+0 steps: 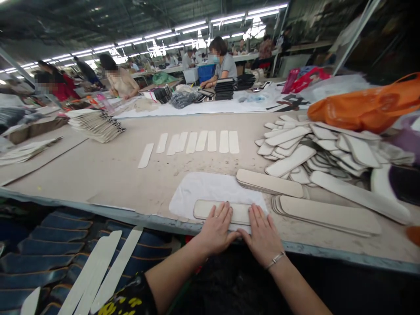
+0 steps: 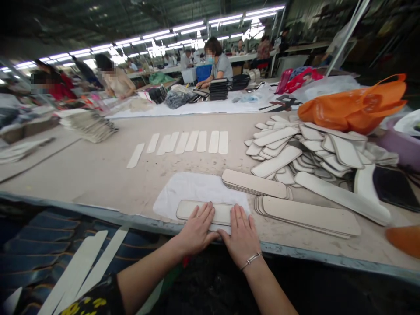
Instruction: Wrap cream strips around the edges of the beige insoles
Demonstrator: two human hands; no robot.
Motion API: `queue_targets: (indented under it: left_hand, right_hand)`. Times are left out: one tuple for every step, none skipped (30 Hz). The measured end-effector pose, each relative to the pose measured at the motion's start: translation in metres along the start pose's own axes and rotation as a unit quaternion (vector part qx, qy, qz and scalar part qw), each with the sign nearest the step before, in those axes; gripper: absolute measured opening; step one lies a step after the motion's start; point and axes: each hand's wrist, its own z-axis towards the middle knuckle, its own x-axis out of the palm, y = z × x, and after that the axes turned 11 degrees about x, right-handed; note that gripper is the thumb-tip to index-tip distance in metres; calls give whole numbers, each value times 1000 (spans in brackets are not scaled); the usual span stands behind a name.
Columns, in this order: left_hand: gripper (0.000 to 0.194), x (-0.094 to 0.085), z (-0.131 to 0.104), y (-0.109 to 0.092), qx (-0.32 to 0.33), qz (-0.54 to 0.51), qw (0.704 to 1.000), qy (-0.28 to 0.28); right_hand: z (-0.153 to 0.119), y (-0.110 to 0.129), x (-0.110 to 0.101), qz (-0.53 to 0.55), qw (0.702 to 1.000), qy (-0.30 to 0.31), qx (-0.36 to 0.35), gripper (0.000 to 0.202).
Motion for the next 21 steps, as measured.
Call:
queue_targets:
  left_hand:
    - [74, -2, -10, 14, -3, 16, 1000, 8]
    - [73, -5, -20, 27, -10, 33, 999, 15]
    - [72, -8, -30, 40, -19, 48, 998, 21]
    - [71, -10, -38, 52, -29, 63, 997, 26]
    - [71, -12, -45, 62, -36, 76, 996, 29]
    - [70, -12, -51, 70, -41, 87, 995, 30]
    - [70, -12, -54, 76, -41, 97, 994, 28]
    - [70, -11, -56, 79, -39, 107, 993, 26]
    - [70, -10, -57, 81, -35, 116, 992, 21]
    - [70, -8, -58, 81, -29, 125, 992, 16]
    - [70, -5, -58, 81, -24, 135, 991, 8]
    - [69, -2, -58, 80, -18, 145, 989, -1]
    - [68, 2, -58, 80, -12, 154, 988, -14]
    - [68, 6, -59, 82, -7, 162, 986, -30]
    - [68, 11, -60, 85, -5, 168, 985, -47]
    - [69, 17, -61, 89, 2, 171, 983, -60]
    - [68, 23, -61, 95, 11, 170, 983, -67]
    - [64, 29, -61, 101, 21, 167, 983, -71]
    - [61, 33, -60, 106, 33, 164, 983, -75]
    - [58, 36, -60, 110, 42, 161, 983, -78]
    - [56, 37, -60, 113, 50, 158, 983, -82]
  right_hand:
    - [0, 0, 0, 3, 1000, 0, 1, 73]
    - [0, 1, 0, 7, 1000, 1, 1, 74]
    - [0, 1, 0, 12, 1000, 3, 1, 75]
    - [0, 1, 0, 16, 1000, 6, 3, 75]
    - [1, 1, 1, 20, 1000, 9, 5, 75]
    - [1, 1, 1, 25, 1000, 14, 7, 75]
    - [1, 1, 1, 30, 999, 20, 10, 75]
    - [2, 0, -1, 35, 999, 28, 13, 76]
    - [3, 0, -3, 42, 998, 39, 14, 76]
    - [4, -1, -7, 51, 997, 51, 14, 75]
    - [6, -2, -11, 61, 996, 65, 17, 74]
    - [9, -4, -16, 74, 994, 76, 23, 72]
    - [12, -5, -21, 86, 992, 83, 36, 69]
    - [16, -7, -27, 99, 990, 83, 52, 66]
    - [20, -10, -32, 109, 989, 76, 71, 64]
    - [25, -12, -36, 117, 987, 64, 86, 64]
    - [30, -14, -40, 122, 987, 54, 93, 64]
    - [34, -16, -43, 124, 986, 48, 100, 65]
    - [38, -18, -46, 127, 985, 49, 107, 66]
    - [42, -19, -48, 133, 982, 59, 118, 65]
    - [45, -20, -49, 142, 979, 75, 128, 60]
